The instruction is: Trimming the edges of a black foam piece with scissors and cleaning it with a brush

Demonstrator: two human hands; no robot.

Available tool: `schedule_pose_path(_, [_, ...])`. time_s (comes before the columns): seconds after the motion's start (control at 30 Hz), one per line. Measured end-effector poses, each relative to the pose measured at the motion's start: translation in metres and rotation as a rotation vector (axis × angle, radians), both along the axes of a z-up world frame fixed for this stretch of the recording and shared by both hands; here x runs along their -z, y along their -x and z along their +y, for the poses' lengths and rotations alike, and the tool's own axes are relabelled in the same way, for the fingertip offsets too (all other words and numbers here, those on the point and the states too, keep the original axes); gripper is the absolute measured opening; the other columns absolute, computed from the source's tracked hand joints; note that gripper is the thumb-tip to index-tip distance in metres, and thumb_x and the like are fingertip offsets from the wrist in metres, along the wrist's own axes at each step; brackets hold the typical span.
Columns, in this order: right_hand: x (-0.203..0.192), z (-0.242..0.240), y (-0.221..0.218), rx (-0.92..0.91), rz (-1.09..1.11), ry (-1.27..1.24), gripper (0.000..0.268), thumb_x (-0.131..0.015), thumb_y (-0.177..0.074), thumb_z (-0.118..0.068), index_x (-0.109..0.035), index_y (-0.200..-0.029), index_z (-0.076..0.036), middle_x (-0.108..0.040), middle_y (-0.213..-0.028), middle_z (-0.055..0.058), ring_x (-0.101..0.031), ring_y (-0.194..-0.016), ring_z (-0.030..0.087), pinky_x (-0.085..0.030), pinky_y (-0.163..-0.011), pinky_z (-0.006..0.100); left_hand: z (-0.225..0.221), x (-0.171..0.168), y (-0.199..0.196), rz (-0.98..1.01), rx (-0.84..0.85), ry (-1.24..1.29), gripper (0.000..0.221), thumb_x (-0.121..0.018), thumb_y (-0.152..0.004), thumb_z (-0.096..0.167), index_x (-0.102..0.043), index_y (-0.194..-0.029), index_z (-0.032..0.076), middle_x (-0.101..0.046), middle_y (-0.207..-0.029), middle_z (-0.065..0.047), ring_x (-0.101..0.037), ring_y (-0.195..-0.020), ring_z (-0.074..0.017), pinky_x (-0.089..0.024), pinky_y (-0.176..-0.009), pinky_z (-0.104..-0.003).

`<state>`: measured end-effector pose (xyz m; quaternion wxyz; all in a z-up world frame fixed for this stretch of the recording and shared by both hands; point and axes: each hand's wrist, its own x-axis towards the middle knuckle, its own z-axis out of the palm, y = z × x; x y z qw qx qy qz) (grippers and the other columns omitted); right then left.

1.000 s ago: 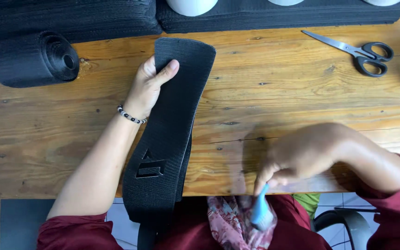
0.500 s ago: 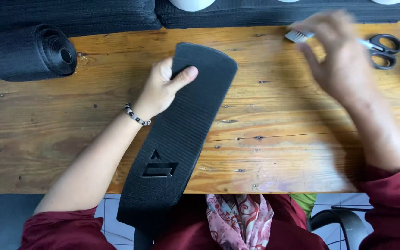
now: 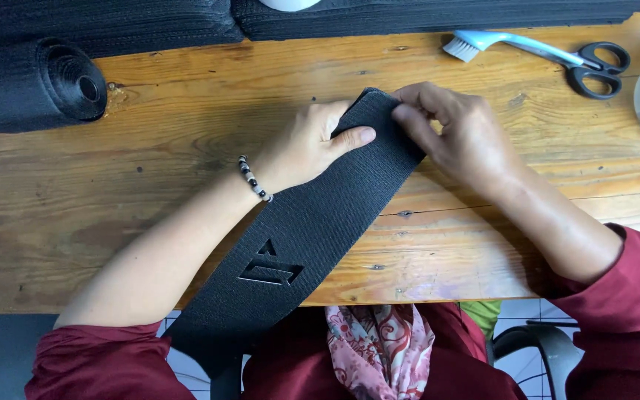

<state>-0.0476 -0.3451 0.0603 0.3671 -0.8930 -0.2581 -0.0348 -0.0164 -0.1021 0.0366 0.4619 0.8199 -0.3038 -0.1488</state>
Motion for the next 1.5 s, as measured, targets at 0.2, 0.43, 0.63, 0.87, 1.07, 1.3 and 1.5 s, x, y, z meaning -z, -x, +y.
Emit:
schedule_pose_path(0.2, [-0.018,-0.007,-0.002,0.049,0.156,-0.076,0.03,-0.045,-0.114,-0.012,-0.059,-0.139,-0.002,-0.074,-0.104,0.006,-0.069,-0.087,0.016,-0.052,-0.084,0.031,0.005,0.005,-0.004,0.015,-0.025,-0.039,0.033,-0.061,-0.103,0.042,-0.061,-0.092,0.011,-0.051,-0.068,0.007,-0.047,-0.062,-0.007,-0.037,-0.054,-0.032])
schedule_pose_path(0.43, [0.006,-0.012,-0.007,0.024,0.121,0.091,0.018,-0.06,-0.111,-0.025,-0.067,-0.109,-0.009,-0.067,-0.082,0.003,-0.06,-0.066,0.019,-0.043,-0.063,0.037,-0.008,0.009,-0.004,-0.012,0.044,-0.04,0.035,-0.056,-0.102,0.044,-0.064,-0.105,0.01,-0.059,-0.073,0.002,-0.054,-0.064,-0.0111,-0.04,-0.057,-0.033])
schedule_pose_path(0.63, [-0.003,-0.015,-0.007,0.005,0.365,-0.009,0.034,-0.058,-0.104,-0.035,-0.064,-0.129,-0.012,-0.067,-0.093,-0.002,-0.055,-0.076,0.011,-0.045,-0.072,0.028,-0.01,0.016,-0.005,-0.07,0.045,-0.073,0.038,-0.057,-0.102,0.047,-0.061,-0.092,0.01,-0.043,-0.063,0.003,-0.039,-0.055,-0.0118,-0.028,-0.052,-0.037])
schedule_pose_path(0.87, [0.019,-0.031,-0.013,0.097,0.247,0.18,0.025,-0.068,-0.108,-0.033,-0.057,-0.096,-0.013,-0.054,-0.073,0.0,-0.048,-0.064,0.017,-0.038,-0.064,0.036,-0.013,0.015,-0.002,0.028,0.07,0.042,0.043,-0.062,-0.1,0.038,-0.048,-0.127,0.008,-0.061,-0.114,-0.007,-0.06,-0.101,-0.0196,-0.043,-0.085,-0.034])
schedule_pose_path(1.07, [0.027,-0.079,-0.031,0.229,0.13,0.055,0.025,-0.073,-0.12,-0.02,-0.055,-0.107,-0.009,-0.05,-0.087,-0.001,-0.041,-0.08,0.013,-0.033,-0.073,0.032,0.022,0.005,-0.004,0.366,0.084,-0.155,0.105,-0.077,-0.082,0.05,-0.022,-0.158,0.003,-0.028,-0.167,-0.019,-0.03,-0.152,-0.0348,-0.024,-0.124,-0.044])
schedule_pose_path(1.3, [0.038,-0.136,-0.038,0.278,0.001,-0.12,0.031,-0.073,-0.137,0.002,-0.05,-0.118,-0.003,-0.051,-0.108,0.007,-0.046,-0.102,0.017,-0.035,-0.093,0.034,0.072,-0.043,-0.004,0.26,0.034,-0.581,0.042,-0.087,-0.082,0.041,-0.059,-0.098,0.012,-0.068,-0.089,-0.002,-0.059,-0.078,-0.0155,-0.042,-0.065,-0.035])
schedule_pose_path(1.5, [0.061,-0.165,-0.021,0.324,0.175,-0.364,0.02,-0.063,-0.125,-0.027,-0.046,-0.125,-0.016,-0.05,-0.101,-0.004,-0.039,-0.081,0.004,-0.03,-0.075,0.022,0.121,-0.079,0.005,-0.675,-0.202,-0.8,0.049,-0.081,-0.091,0.062,-0.069,-0.116,0.021,-0.076,-0.092,0.001,-0.075,-0.083,-0.0285,-0.054,-0.058,-0.049])
